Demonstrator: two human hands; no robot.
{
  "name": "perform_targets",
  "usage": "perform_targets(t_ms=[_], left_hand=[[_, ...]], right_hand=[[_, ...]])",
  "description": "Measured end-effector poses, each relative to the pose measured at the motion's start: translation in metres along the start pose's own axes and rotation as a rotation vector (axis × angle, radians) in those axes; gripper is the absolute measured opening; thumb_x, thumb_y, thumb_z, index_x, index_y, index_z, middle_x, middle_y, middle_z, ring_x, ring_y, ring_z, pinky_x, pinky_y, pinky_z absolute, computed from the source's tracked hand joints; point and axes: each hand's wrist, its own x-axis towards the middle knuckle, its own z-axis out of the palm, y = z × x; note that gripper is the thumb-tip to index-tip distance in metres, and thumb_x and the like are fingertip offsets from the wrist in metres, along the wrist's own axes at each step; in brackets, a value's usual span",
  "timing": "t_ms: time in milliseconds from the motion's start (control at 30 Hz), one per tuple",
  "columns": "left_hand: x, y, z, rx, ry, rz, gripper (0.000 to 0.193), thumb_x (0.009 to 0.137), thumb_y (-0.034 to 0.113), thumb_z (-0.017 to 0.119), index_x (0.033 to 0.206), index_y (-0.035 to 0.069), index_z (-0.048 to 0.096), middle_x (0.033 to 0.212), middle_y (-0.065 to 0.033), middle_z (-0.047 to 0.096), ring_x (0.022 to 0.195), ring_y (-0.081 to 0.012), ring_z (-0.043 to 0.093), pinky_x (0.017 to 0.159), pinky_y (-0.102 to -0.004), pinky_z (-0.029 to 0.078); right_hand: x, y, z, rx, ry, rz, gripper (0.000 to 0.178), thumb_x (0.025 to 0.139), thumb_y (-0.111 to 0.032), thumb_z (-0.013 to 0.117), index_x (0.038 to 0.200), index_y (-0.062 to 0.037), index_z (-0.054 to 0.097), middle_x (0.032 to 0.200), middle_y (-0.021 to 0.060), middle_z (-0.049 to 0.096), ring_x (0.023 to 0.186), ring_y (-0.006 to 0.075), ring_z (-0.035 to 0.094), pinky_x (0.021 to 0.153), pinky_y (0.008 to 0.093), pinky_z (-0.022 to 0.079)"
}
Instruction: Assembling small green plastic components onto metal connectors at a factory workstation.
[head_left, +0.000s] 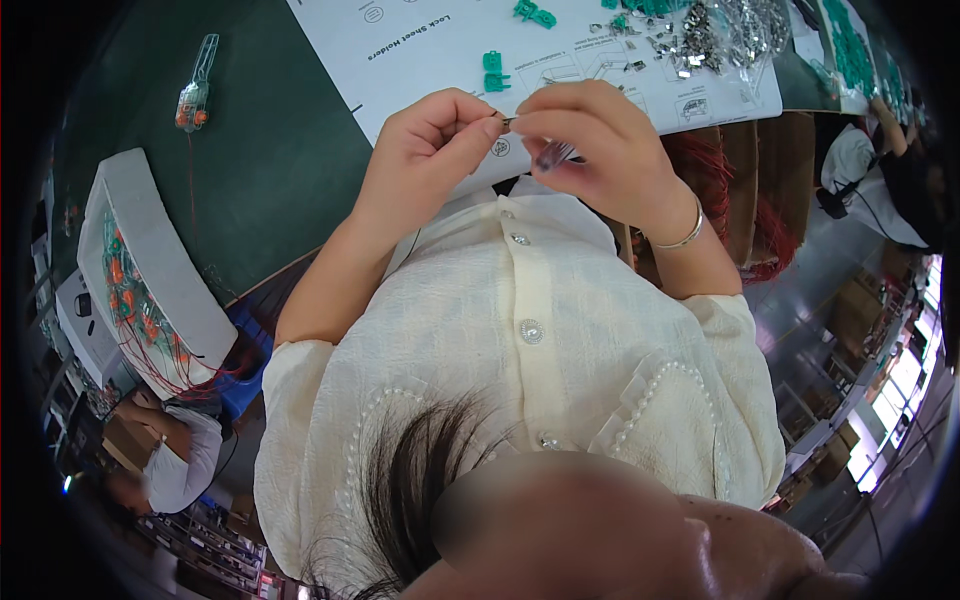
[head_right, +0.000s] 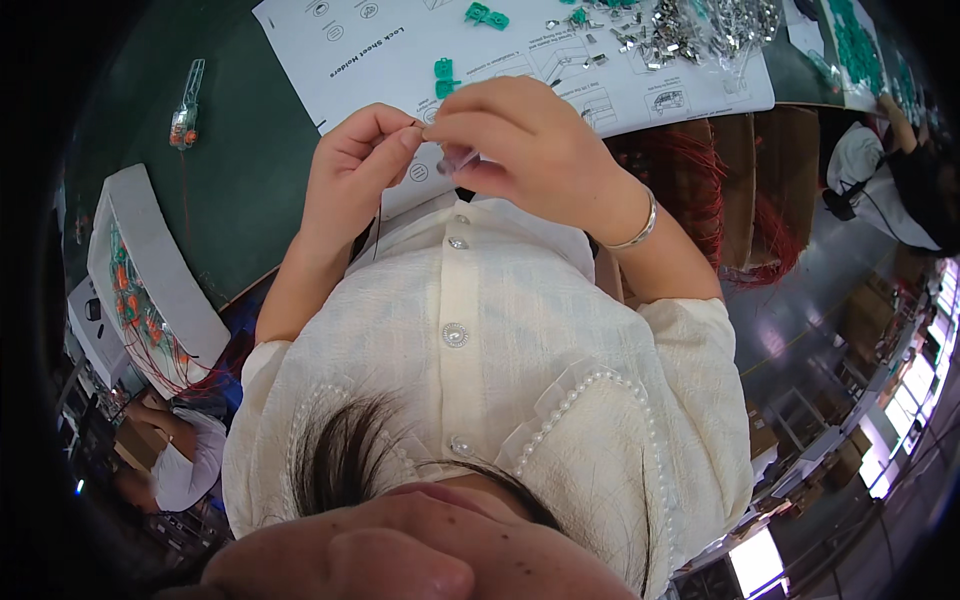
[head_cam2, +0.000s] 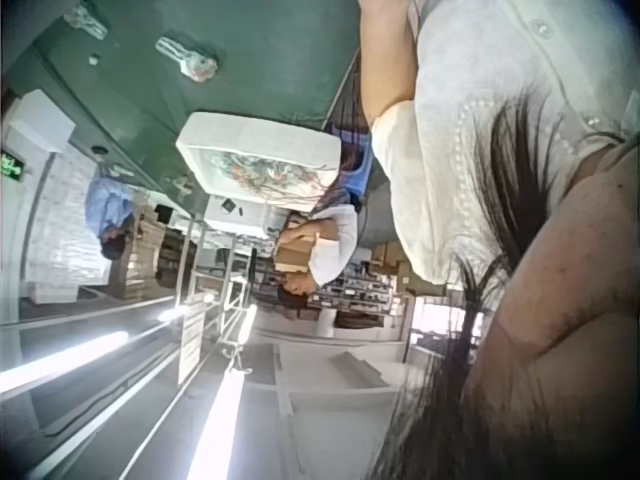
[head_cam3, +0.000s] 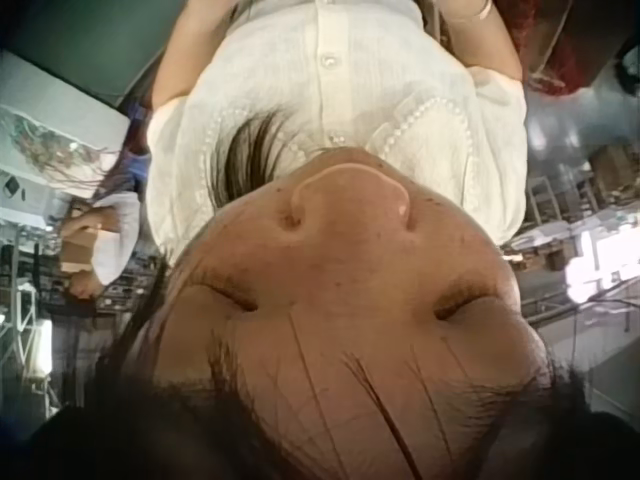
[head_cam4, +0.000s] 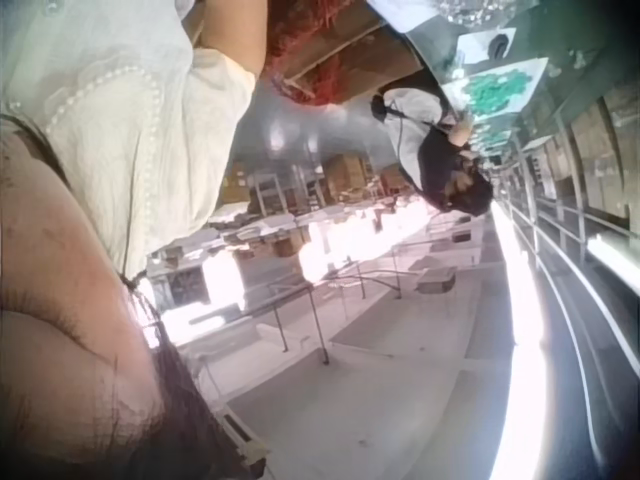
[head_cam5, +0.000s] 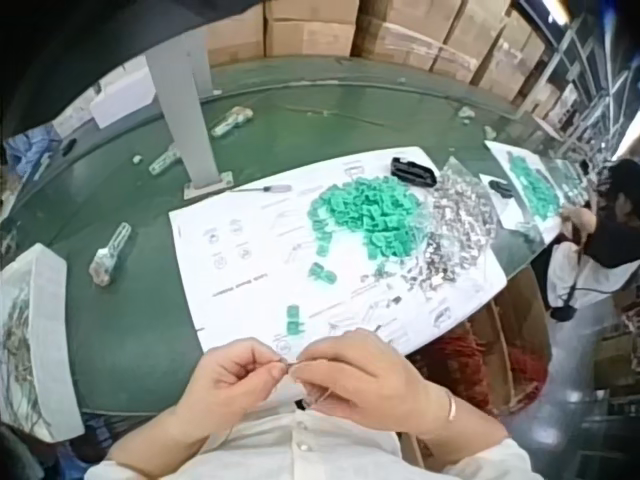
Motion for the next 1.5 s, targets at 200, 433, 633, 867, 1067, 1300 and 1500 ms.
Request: perform_targets(t_ms=[200, 433, 633, 867, 1067, 1300, 1500], left_hand=[[0.003, -0.002, -0.006, -0.094, -0.099, -0.169, 0.013, 0.100, 0.014, 0.068, 0.101, 0.002, 0.070, 0.079, 0.0034, 0.063, 0.069, -0.0019, 0.051, 0.061, -0.0191, 0.038], [0.007, -0.004, -0.011, -0.057, -0.124, -0.199, 0.014, 0.100, 0.016, 0.068, 0.101, 0.002, 0.071, 0.078, 0.0018, 0.065, 0.067, -0.0029, 0.051, 0.061, -0.0205, 0.040], [0.034, -0.042, -0.017, 0.682, 0.140, 0.348, 0.007, 0.093, 0.008, 0.072, 0.096, 0.003, 0.069, 0.088, -0.0040, 0.070, 0.078, -0.0179, 0.062, 0.073, -0.0303, 0.051], [0.053, -0.053, -0.027, 1.114, 0.055, 0.762, 0.014, 0.083, 0.000, 0.076, 0.094, 0.002, 0.066, 0.127, -0.0093, 0.069, 0.118, -0.0316, 0.066, 0.098, -0.0410, 0.055], [0.056, -0.064, -0.033, 1.117, -0.041, 0.684, 0.014, 0.085, 0.001, 0.074, 0.095, 0.002, 0.064, 0.127, -0.0097, 0.069, 0.124, -0.0301, 0.065, 0.112, -0.0463, 0.050], [0.057, -0.063, -0.032, 1.119, -0.059, 0.706, 0.015, 0.085, 0.000, 0.074, 0.096, 0.002, 0.065, 0.126, -0.0102, 0.069, 0.122, -0.0291, 0.066, 0.110, -0.0440, 0.052], [0.055, -0.065, -0.030, 1.118, -0.037, 0.732, 0.014, 0.085, 0.000, 0.075, 0.096, 0.001, 0.066, 0.125, -0.0100, 0.070, 0.118, -0.0291, 0.067, 0.108, -0.0434, 0.053]], right_hand=[[0.003, 0.008, -0.007, -0.179, -0.082, -0.186, 0.037, 0.072, -0.006, 0.081, 0.106, -0.0080, 0.067, 0.102, 0.0042, 0.068, 0.084, 0.0230, 0.064, 0.077, 0.0354, 0.051], [0.011, 0.018, -0.007, -0.161, -0.106, -0.184, 0.032, 0.074, -0.006, 0.081, 0.102, -0.0080, 0.066, 0.097, 0.0040, 0.068, 0.084, 0.0230, 0.064, 0.077, 0.0353, 0.051], [0.005, 0.067, 0.017, -0.062, -0.155, 0.129, 0.026, 0.076, -0.008, 0.081, 0.099, -0.0085, 0.068, 0.092, 0.0049, 0.068, 0.083, 0.0249, 0.066, 0.076, 0.0353, 0.053], [0.003, 0.092, 0.028, -0.062, -0.127, 0.131, 0.015, 0.078, -0.011, 0.080, 0.090, -0.0070, 0.071, 0.089, 0.0053, 0.066, 0.080, 0.0242, 0.067, 0.071, 0.0354, 0.055], [0.005, 0.095, 0.022, -0.107, -0.198, 0.070, 0.015, 0.077, -0.011, 0.080, 0.088, -0.0067, 0.070, 0.089, 0.0050, 0.066, 0.079, 0.0248, 0.067, 0.071, 0.0358, 0.055], [0.013, 0.095, 0.015, -0.230, -0.300, -0.077, 0.016, 0.079, -0.015, 0.078, 0.088, -0.0085, 0.068, 0.095, 0.0040, 0.065, 0.087, 0.0256, 0.064, 0.081, 0.0392, 0.051], [0.022, 0.097, 0.013, -0.301, -0.401, -0.091, 0.015, 0.079, -0.016, 0.076, 0.088, -0.0078, 0.067, 0.095, 0.0030, 0.063, 0.094, 0.0242, 0.063, 0.087, 0.0374, 0.049]])
